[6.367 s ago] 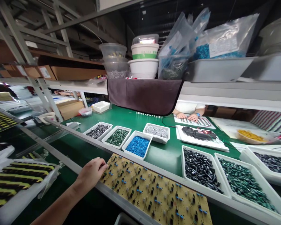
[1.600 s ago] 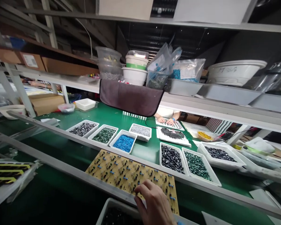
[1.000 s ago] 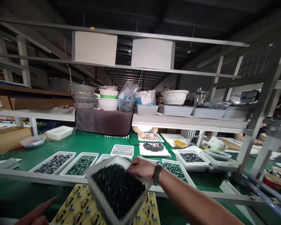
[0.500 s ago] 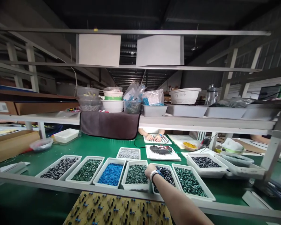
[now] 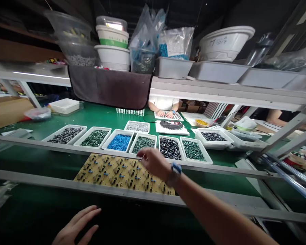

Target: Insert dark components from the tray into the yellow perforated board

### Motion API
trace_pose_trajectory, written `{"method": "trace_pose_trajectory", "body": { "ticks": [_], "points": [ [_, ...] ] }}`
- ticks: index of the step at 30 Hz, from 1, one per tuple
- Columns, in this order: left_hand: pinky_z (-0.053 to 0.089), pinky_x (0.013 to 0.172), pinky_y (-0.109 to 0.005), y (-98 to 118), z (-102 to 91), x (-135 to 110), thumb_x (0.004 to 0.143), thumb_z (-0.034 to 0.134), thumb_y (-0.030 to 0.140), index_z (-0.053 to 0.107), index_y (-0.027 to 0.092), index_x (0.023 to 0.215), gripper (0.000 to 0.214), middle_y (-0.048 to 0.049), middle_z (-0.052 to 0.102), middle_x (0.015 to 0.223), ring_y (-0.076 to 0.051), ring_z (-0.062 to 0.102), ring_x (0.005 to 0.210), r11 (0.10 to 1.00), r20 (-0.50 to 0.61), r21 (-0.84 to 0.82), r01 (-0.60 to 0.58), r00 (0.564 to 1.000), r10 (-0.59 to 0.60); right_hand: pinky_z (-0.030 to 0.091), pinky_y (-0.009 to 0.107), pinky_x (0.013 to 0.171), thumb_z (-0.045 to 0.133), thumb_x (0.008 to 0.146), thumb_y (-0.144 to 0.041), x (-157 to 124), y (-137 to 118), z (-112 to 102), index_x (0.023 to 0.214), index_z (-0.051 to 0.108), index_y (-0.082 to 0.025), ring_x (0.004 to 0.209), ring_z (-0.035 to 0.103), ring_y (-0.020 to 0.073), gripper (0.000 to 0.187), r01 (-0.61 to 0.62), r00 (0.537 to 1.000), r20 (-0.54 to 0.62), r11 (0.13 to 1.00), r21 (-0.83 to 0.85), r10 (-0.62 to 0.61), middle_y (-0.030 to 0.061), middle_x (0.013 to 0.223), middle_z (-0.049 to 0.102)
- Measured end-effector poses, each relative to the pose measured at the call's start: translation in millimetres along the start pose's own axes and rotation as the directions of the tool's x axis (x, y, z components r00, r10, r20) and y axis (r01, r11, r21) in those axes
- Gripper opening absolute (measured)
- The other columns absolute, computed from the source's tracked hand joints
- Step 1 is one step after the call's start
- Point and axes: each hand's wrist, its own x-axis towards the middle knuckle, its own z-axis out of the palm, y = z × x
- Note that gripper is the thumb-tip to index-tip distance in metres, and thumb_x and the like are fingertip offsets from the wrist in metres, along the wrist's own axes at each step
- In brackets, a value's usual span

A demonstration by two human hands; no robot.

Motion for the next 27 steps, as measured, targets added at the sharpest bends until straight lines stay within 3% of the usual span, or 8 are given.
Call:
{"method": "trace_pose_trajectory", "body": {
  "ticks": [1,4,7,10,13,19,24,27],
  "points": [
    [0.055,0.091,-0.022,6.2,8.0,5.7,0.088,0.061,0.033,0.06,0.027,0.124,0.036,-0.0032,0.069,0.125,-0.018,0.067,0.112,0.997,0.047,0.025,-0.08,0.996,0.078,0.053,0.018,0.075,0.047,0.084,-0.005,-27.2,-4.7,16.5,0.101,0.072,-0.023,0.077,0.069,0.0099,0.035,0.178,0.978,0.09,0.978,0.112,-0.188,-0.0025,0.091,0.075],
    [0.05,0.102,-0.033,29.6,26.5,22.0,0.087,0.056,0.023,0.05,0.021,0.137,0.051,-0.0083,0.06,0.138,-0.022,0.057,0.125,0.982,0.205,0.105,-0.159,0.969,0.135,0.053,0.021,0.086,0.049,0.08,-0.006,-96.9,-5.4,84.1,0.107,0.072,-0.022,0.098,0.069,0.0165,0.04,0.564,0.742,0.308,0.803,0.193,-0.595,0.0024,0.109,0.074],
    [0.036,0.112,-0.055,50.5,38.9,35.5,0.082,0.05,0.015,0.042,0.019,0.144,0.063,-0.0117,0.045,0.149,-0.029,0.041,0.138,0.982,0.34,0.187,-0.011,0.939,-0.054,0.046,0.039,0.103,0.054,0.077,-0.012,-125.2,4.6,149.6,0.127,0.061,-0.007,0.124,0.055,0.0324,0.051,0.407,0.899,0.193,0.912,-0.043,-0.393,0.0202,0.135,0.057],
    [0.026,0.115,-0.06,60.7,46.5,46.2,0.082,0.049,0.016,0.047,0.02,0.141,0.059,-0.013,0.046,0.149,-0.031,0.038,0.14,0.979,0.367,0.197,0.06,0.921,-0.13,0.028,0.05,0.116,0.055,0.074,-0.015,-119.6,5.3,181.8,0.145,0.039,-0.004,0.141,0.031,0.0363,0.073,0.111,0.994,0.019,0.991,-0.078,-0.11,0.0204,0.152,0.035],
    [0.024,0.116,-0.06,63.3,48.6,49.6,0.084,0.048,0.016,0.046,0.023,0.141,0.058,-0.0112,0.048,0.149,-0.03,0.039,0.139,0.983,0.367,0.175,0.049,0.924,-0.111,0.018,0.047,0.12,0.048,0.079,-0.014,-108.5,-2.8,183.3,0.146,0.039,-0.008,0.142,0.031,0.0299,0.069,0.002,0.999,-0.043,1.0,0.002,-0.002,0.0146,0.152,0.038],
    [0.034,0.115,-0.048,55.2,40.1,17.2,0.089,0.041,0.013,0.047,0.029,0.139,0.053,-0.0045,0.042,0.153,-0.02,0.038,0.14,0.996,0.385,0.07,-0.053,0.923,0.022,0.029,0.036,0.117,0.044,0.068,-0.002,-131.1,7.2,159.5,0.136,0.054,-0.013,0.137,0.04,0.0225,0.07,0.156,0.986,0.031,0.979,0.134,-0.161,0.0102,0.147,0.048],
    [0.055,0.097,-0.043,39.0,34.0,-18.7,0.094,0.049,0.031,0.064,0.029,0.117,0.027,-0.0082,0.062,0.131,-0.024,0.06,0.12,0.996,0.011,-0.009,0.086,0.996,-0.086,0.049,0.032,0.097,0.04,0.081,-0.002,-147.7,33.5,138.2,0.109,0.068,-0.016,0.11,0.061,0.0213,0.042,-0.002,0.996,-0.092,0.983,0.181,0.019,0.0112,0.12,0.064],
    [0.059,0.084,-0.046,43.5,33.7,-25.3,0.089,0.059,0.043,0.069,0.028,0.102,0.022,-0.0077,0.068,0.109,-0.027,0.067,0.103,0.992,-0.051,-0.029,0.119,0.991,-0.12,0.052,0.031,0.085,0.047,0.085,-0.008,-145.9,33.8,135.3,0.101,0.07,-0.019,0.093,0.064,0.0199,0.03,-0.046,0.998,-0.041,0.978,0.203,0.056,0.0067,0.1,0.066]
  ]
}}
